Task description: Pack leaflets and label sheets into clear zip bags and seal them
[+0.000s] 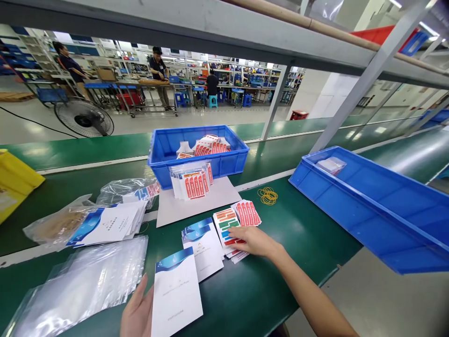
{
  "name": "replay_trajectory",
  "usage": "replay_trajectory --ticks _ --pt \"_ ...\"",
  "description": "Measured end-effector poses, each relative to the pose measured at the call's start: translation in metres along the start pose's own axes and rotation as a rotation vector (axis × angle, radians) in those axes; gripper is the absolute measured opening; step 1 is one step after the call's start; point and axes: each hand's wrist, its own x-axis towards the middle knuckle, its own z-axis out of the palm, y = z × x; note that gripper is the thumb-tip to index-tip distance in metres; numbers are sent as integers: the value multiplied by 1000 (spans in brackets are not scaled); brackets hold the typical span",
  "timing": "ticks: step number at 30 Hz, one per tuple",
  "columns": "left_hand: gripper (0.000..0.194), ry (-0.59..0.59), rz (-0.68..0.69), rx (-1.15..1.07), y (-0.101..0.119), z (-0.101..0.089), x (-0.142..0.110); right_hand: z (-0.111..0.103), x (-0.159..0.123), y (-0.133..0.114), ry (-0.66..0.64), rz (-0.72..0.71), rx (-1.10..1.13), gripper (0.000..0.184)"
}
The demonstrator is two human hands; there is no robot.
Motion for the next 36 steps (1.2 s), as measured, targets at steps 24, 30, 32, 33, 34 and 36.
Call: replay_trajectory --ticks 24,30,32,33,34,36 --pt "60 64 -124 -32 -1 6 -3 62 4 -156 38 -541 -127 55" --pt "74 258 -149 122 6 7 -5 7 9 -69 196 -169 -220 54" --pt "77 285 -178 138 7 5 -5 -12 7 -26 139 14 -306 68" --pt "79 297 -184 146 8 5 -5 -19 5 -7 90 97 -328 76" --pt "80 306 -189 155 8 4 -5 -23 2 10 42 156 -336 82" --pt "84 318 -186 166 8 6 -6 -25 -5 34 -17 211 -328 84"
